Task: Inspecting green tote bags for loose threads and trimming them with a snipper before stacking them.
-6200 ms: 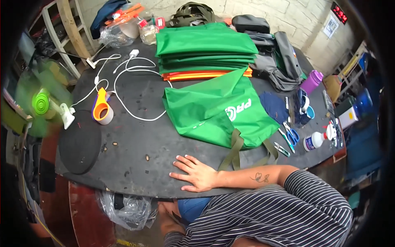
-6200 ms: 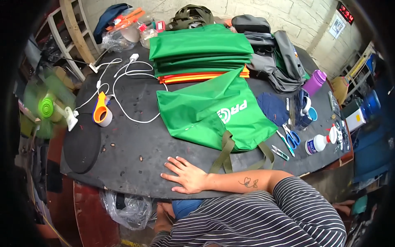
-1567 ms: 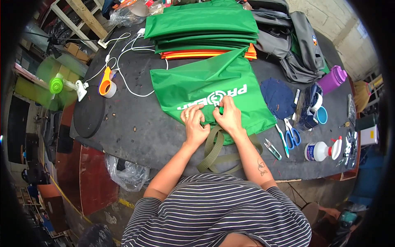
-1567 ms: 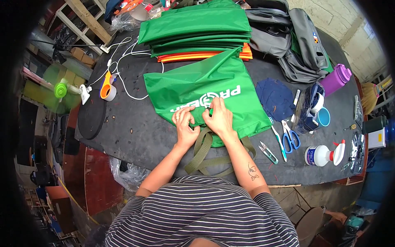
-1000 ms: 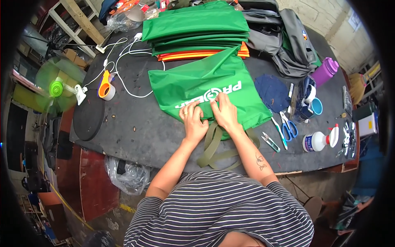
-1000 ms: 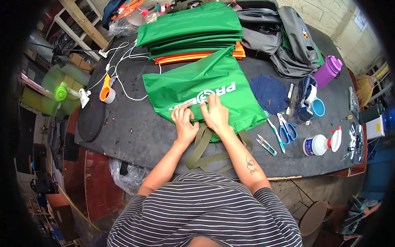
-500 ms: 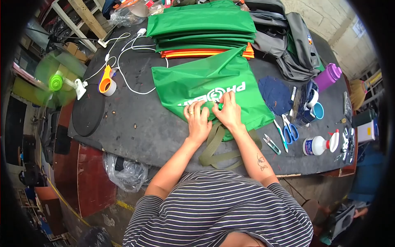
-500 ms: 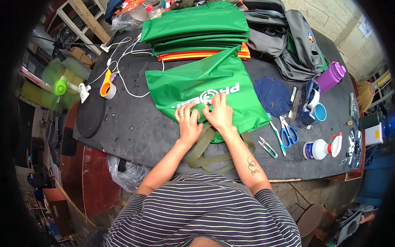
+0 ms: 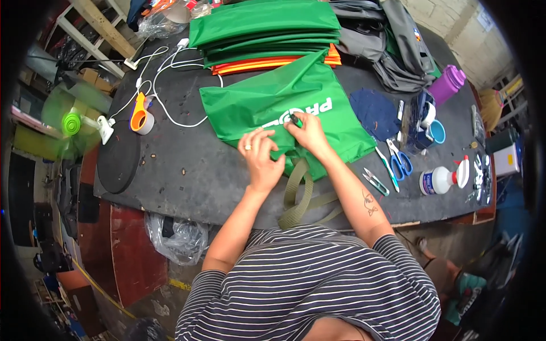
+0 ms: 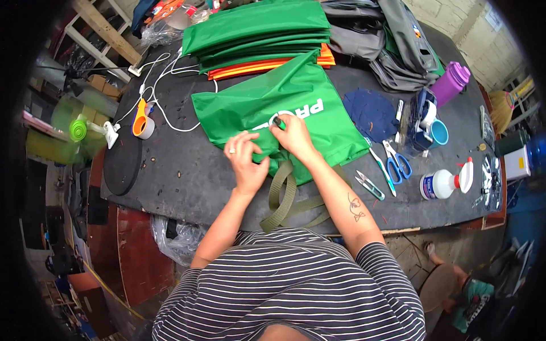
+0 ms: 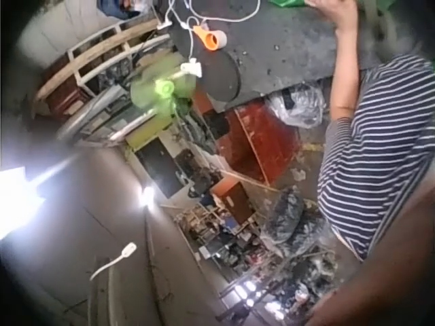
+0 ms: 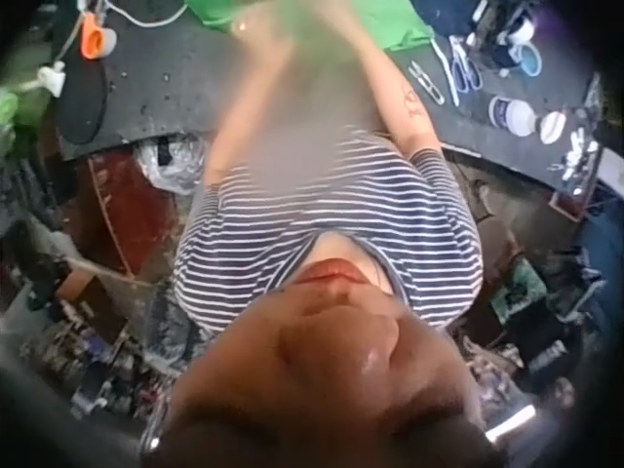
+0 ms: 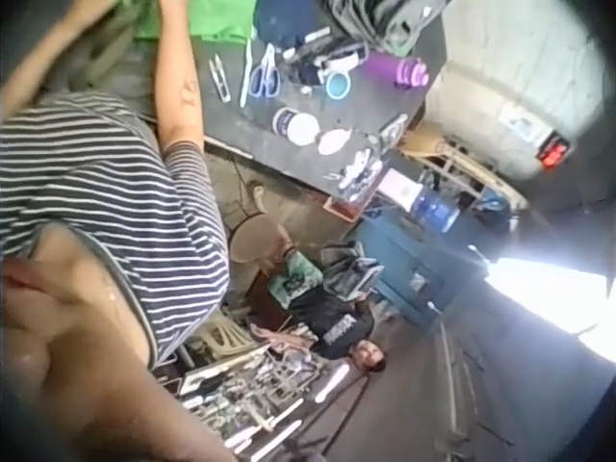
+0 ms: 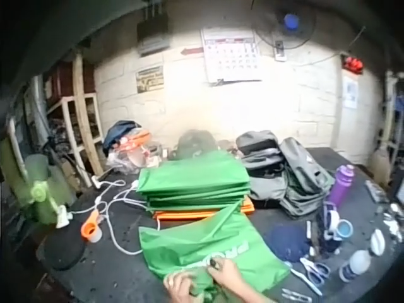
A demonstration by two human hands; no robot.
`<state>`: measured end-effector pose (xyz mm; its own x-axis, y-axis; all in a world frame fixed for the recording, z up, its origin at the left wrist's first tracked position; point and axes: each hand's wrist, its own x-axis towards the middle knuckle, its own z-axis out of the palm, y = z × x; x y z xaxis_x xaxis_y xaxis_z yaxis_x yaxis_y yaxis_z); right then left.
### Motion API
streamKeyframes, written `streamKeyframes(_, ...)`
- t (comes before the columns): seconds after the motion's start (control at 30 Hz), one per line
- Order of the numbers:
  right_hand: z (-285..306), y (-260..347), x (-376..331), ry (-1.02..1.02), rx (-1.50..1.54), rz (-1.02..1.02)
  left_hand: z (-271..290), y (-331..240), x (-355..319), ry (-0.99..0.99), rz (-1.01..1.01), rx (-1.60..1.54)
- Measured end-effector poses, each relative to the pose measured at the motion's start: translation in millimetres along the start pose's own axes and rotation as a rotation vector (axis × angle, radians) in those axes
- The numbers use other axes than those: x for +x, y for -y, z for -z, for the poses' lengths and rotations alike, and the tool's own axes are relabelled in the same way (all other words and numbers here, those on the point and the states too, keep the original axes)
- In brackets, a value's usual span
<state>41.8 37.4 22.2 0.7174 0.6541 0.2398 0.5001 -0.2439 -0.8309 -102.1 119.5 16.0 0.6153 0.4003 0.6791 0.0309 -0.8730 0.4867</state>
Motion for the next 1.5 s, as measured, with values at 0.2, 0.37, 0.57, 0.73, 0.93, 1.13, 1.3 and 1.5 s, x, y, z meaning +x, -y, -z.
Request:
streamKeyframes(0.2,72,66,-13,-0.013,0.123,0.049,80,-4,11,-0.165,0.103,0.079)
streamKeyframes(0.37,135,-16,-79,-0.438,-0.311,0.019,115,13,-38,-0.08,0.407,-0.118)
streamKeyframes(0.57,152,-79,-170,-0.382,-0.883,-0.208,118,16,-96,0.077,0.374,0.014)
streamKeyframes(0.73,133,-35,-166,-0.406,-0.692,0.16,124,-4,-79,0.133,-0.07,0.362)
streamKeyframes(0.93,100,-9,-140,-0.03,-0.695,0.362,124,-20,-30,0.568,-0.164,0.319)
streamKeyframes(1.13,87,-4,-111,-0.121,-0.457,0.317,113,9,-15,0.48,0.046,-0.015)
streamKeyframes(1.3,91,23,-98,-0.082,-0.317,0.021,112,19,-1,0.433,0.341,-0.109)
streamKeyframes(1.5,91,-1,-79,0.115,-0.248,-0.244,102,22,19,0.696,0.188,-0.138)
